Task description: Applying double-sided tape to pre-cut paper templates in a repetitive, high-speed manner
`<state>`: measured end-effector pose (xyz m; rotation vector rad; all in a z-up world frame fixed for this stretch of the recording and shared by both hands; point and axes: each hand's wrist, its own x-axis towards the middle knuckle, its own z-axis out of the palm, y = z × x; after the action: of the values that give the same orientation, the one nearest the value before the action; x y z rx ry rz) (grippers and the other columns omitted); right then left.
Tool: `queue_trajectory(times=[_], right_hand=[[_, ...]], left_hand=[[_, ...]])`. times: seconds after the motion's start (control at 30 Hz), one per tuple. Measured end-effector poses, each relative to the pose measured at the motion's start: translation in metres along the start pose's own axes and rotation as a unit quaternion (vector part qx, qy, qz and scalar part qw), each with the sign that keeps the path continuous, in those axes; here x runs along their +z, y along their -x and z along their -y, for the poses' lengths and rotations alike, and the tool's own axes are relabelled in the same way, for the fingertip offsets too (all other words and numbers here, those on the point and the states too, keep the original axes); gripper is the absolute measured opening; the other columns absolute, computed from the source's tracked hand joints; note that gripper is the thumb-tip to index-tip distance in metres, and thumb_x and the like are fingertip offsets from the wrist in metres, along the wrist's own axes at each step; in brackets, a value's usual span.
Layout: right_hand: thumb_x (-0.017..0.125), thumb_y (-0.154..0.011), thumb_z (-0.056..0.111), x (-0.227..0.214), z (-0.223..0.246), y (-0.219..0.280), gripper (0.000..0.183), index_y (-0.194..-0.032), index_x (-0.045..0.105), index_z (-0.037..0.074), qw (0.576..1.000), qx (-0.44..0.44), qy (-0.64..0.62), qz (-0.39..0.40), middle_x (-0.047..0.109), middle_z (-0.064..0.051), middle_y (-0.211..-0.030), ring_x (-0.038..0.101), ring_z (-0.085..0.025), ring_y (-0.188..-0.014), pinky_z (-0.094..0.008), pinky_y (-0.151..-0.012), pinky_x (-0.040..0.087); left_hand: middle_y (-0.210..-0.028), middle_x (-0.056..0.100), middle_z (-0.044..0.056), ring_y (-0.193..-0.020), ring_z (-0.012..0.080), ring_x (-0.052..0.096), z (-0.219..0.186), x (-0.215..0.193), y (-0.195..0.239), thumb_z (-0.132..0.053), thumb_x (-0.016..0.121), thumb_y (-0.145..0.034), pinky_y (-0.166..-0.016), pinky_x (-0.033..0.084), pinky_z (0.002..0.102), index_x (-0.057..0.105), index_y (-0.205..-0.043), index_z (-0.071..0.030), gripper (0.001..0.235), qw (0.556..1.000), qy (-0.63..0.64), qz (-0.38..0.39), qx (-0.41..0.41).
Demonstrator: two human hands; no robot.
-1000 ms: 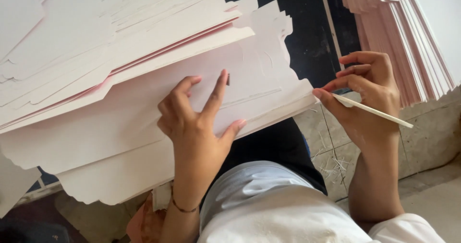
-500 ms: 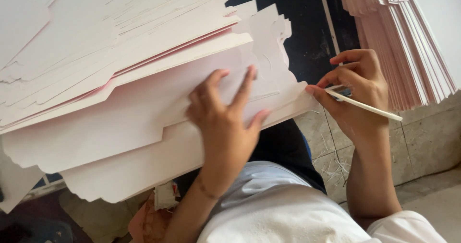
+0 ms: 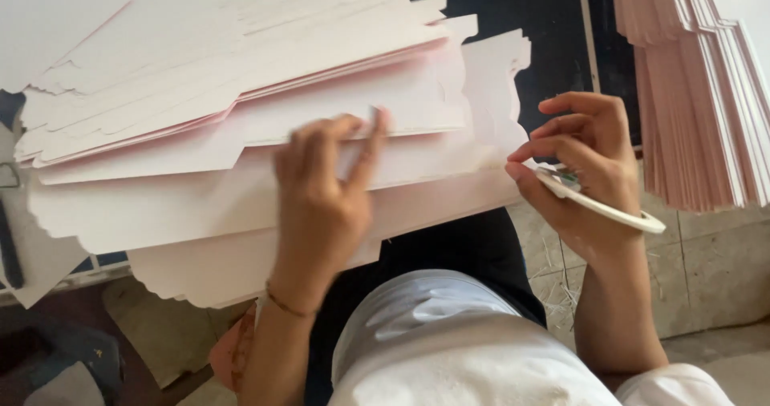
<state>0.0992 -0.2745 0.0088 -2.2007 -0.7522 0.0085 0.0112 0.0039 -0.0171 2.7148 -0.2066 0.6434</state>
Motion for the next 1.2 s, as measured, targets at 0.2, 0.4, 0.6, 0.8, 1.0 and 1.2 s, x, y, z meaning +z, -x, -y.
queue_trajectory(times=[0.2,0.4,0.6,0.8,1.0,1.2], right_hand=[[0.083,-0.104,0.007,0.007,0.004,0.007,0.004,-0.103,0.081,0.004,0.997,0.009,0.077,0.004,0.050,-0.017,-0.145,0.062,-0.033,-0.117,-0.042,-0.093,0.051],[0.086,-0.104,0.005,0.013,-0.004,0.019,0.009,-0.101,0.078,0.008,0.987,-0.071,0.142,-0.029,0.056,-0.021,-0.143,0.064,-0.036,-0.117,-0.048,-0.096,0.050],[0.086,-0.103,-0.002,0.022,0.005,0.037,0.006,-0.107,0.082,0.000,0.987,-0.107,0.051,-0.110,0.051,-0.020,-0.129,0.062,-0.031,-0.112,-0.038,-0.091,0.058],[0.085,-0.099,0.011,0.041,0.040,0.022,0.016,-0.114,0.082,0.009,0.998,-0.026,-0.043,0.029,0.052,-0.017,-0.134,0.064,-0.023,-0.106,-0.033,-0.095,0.060],[0.079,-0.100,0.015,0.079,0.061,0.010,0.005,-0.101,0.083,0.012,0.989,-0.050,-0.098,0.103,0.059,-0.013,-0.131,0.059,-0.026,-0.107,-0.036,-0.090,0.054],[0.079,-0.099,0.010,0.087,0.065,0.010,0.006,-0.100,0.079,0.004,0.990,-0.091,-0.032,0.099,0.060,-0.018,-0.127,0.057,-0.031,-0.100,-0.042,-0.088,0.055]], left_hand=[[-0.144,0.061,0.001,-0.120,0.0247,0.054,-0.062,0.021,0.016,-0.010,0.067,-0.110,-0.096,0.043,0.042,0.066,-0.153,-0.018,0.043,0.994,-0.038,0.098,0.032],[-0.149,0.057,0.000,-0.126,0.0232,0.055,-0.081,0.035,0.003,-0.016,0.065,-0.109,-0.099,0.045,0.041,0.060,-0.157,-0.022,0.048,0.992,-0.057,0.112,0.027],[-0.145,0.050,0.010,-0.123,0.0370,0.053,-0.077,0.037,-0.008,0.001,0.073,-0.100,-0.097,0.055,0.053,0.069,-0.147,-0.019,0.051,0.992,0.071,0.102,-0.027],[-0.148,0.051,0.013,-0.125,0.0312,0.056,-0.034,-0.020,0.017,-0.017,0.090,-0.090,-0.093,0.052,0.052,0.055,-0.162,-0.028,0.080,0.978,0.035,0.122,-0.168],[-0.147,0.047,0.005,-0.122,0.0303,0.049,-0.022,-0.043,0.046,-0.026,0.091,-0.092,-0.100,0.046,0.055,0.055,-0.162,-0.029,0.079,0.956,0.083,0.136,-0.245],[-0.147,0.047,0.005,-0.122,0.0301,0.048,-0.022,-0.036,0.052,-0.039,0.095,-0.091,-0.099,0.045,0.051,0.048,-0.166,-0.036,0.089,0.956,0.071,0.133,-0.253]])
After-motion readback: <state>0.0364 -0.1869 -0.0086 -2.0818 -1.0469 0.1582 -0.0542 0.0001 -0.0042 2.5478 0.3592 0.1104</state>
